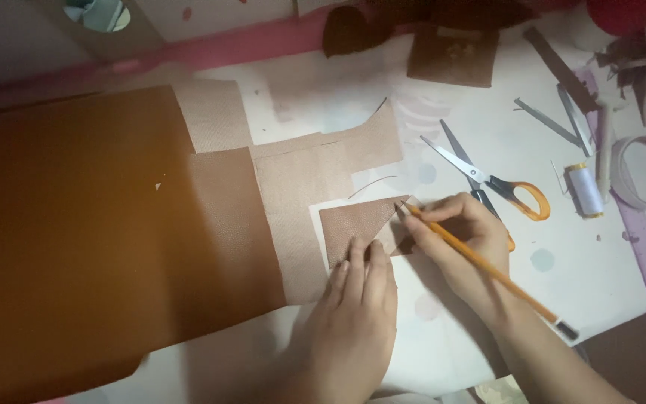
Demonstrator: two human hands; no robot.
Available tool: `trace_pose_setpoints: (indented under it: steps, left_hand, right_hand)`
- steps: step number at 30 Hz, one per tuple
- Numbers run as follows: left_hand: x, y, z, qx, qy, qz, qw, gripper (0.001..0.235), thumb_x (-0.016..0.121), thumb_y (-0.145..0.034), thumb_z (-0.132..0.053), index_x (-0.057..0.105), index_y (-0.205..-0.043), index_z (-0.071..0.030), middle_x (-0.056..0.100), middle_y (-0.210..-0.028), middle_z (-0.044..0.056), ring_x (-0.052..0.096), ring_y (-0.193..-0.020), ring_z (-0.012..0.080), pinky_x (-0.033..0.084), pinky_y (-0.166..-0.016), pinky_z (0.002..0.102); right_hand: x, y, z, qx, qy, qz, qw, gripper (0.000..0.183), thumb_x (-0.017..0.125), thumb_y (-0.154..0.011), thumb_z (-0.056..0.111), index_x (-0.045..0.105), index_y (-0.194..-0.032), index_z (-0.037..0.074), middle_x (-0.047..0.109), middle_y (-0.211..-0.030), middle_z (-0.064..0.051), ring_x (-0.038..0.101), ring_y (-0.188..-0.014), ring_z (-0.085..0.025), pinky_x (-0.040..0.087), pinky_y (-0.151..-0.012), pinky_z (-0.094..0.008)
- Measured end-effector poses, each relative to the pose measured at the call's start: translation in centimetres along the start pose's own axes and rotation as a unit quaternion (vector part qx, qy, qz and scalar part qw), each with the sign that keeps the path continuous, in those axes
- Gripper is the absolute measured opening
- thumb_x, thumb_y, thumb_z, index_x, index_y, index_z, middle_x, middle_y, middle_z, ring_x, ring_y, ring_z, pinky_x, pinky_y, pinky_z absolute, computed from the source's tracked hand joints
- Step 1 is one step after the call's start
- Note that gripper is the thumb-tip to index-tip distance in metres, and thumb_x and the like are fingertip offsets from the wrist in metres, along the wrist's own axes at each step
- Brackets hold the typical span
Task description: The person uses a pencil to trace a rectangular pattern onto a piece of brown leather and then carefully cuts out the shape using a pair of scissors.
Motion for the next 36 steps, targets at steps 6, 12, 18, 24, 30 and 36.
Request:
trace_pose_setpoints:
  steps: [6, 12, 18, 24, 30, 36]
  left_hand:
    - [0.6, 0.2, -0.3, 0.008, -0.028, 0.001, 1.0, 0.048, 0.035, -0.097, -0.008, 0.06, -0.136, 0.005, 0.058, -0.143, 0.019, 0.055, -0.136, 0.0324, 0.044, -0.111, 0.037]
    - [0.8, 0.0, -0.3, -0.016, -0.016, -0.004, 1.0, 0.049, 0.035, -0.1, -0.013, 0.054, -0.141, 0.008, 0.06, -0.141, 0.019, 0.06, -0.129, 0.0287, 0.045, -0.11, 0.035]
    - [-0.1, -0.4, 0.1, -0.067, 0.029, -0.044, 0.996, 0.043, 0.043, -0.102, -0.018, 0.058, -0.136, 0.003, 0.068, -0.133, 0.018, 0.067, -0.117, 0.0226, 0.051, -0.102, 0.031]
    - [0.5, 0.1, -0.1, 0.0, -0.042, -0.005, 0.999, 0.049, 0.035, -0.097, -0.007, 0.06, -0.137, 0.006, 0.06, -0.142, 0.015, 0.06, -0.13, 0.0273, 0.047, -0.108, 0.034]
    - [0.3, 0.0, 0.1, -0.038, -0.005, -0.023, 0.999, 0.048, 0.037, -0.099, -0.013, 0.056, -0.14, 0.005, 0.065, -0.137, 0.017, 0.063, -0.126, 0.022, 0.047, -0.108, 0.031]
    - [1.5, 0.4, -0.5, 0.002, -0.038, 0.006, 0.999, 0.049, 0.036, -0.097, -0.006, 0.057, -0.139, 0.007, 0.056, -0.145, 0.018, 0.056, -0.134, 0.0311, 0.045, -0.111, 0.037]
  right_hand:
    - [-1.6, -1.0, -1.3, -0.074, 0.25, 0.057, 0.964, 0.047, 0.065, -0.094, 0.008, 0.034, -0.059, 0.013, 0.044, -0.052, 0.003, 0.037, -0.051, -0.007, 0.033, -0.05, -0.02]
    - [-1.9, -0.9, -2.1, -0.127, 0.272, 0.09, 0.95, 0.047, 0.062, -0.092, 0.003, 0.028, -0.061, 0.012, 0.03, -0.056, 0.006, 0.026, -0.055, -0.008, 0.027, -0.051, -0.021]
    - [-1.7, -0.8, -2.0, -0.126, 0.267, 0.091, 0.951, 0.047, 0.061, -0.091, 0.0, 0.028, -0.06, 0.012, 0.029, -0.056, 0.006, 0.025, -0.055, -0.008, 0.027, -0.051, -0.02]
    - [-2.1, -1.0, -2.4, -0.163, 0.281, 0.111, 0.939, 0.046, 0.058, -0.089, -0.002, 0.024, -0.061, 0.012, 0.024, -0.057, 0.006, 0.021, -0.055, -0.009, 0.021, -0.049, -0.022]
    - [-2.2, -1.0, -2.1, -0.13, 0.286, 0.109, 0.943, 0.045, 0.057, -0.088, -0.001, 0.024, -0.06, 0.014, 0.021, -0.057, 0.007, 0.02, -0.055, -0.008, 0.019, -0.049, -0.022]
    - [-2.2, -1.2, -2.0, -0.133, 0.29, 0.107, 0.942, 0.046, 0.057, -0.087, -0.002, 0.023, -0.061, 0.014, 0.02, -0.057, 0.007, 0.02, -0.056, -0.009, 0.02, -0.049, -0.022]
Point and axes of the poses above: each hand's wrist, its own y-axis away from the middle knuckle, its own x-axis out of the palm, z = x × y, the point moved 1 cm from there along -y, towards the middle knuckle
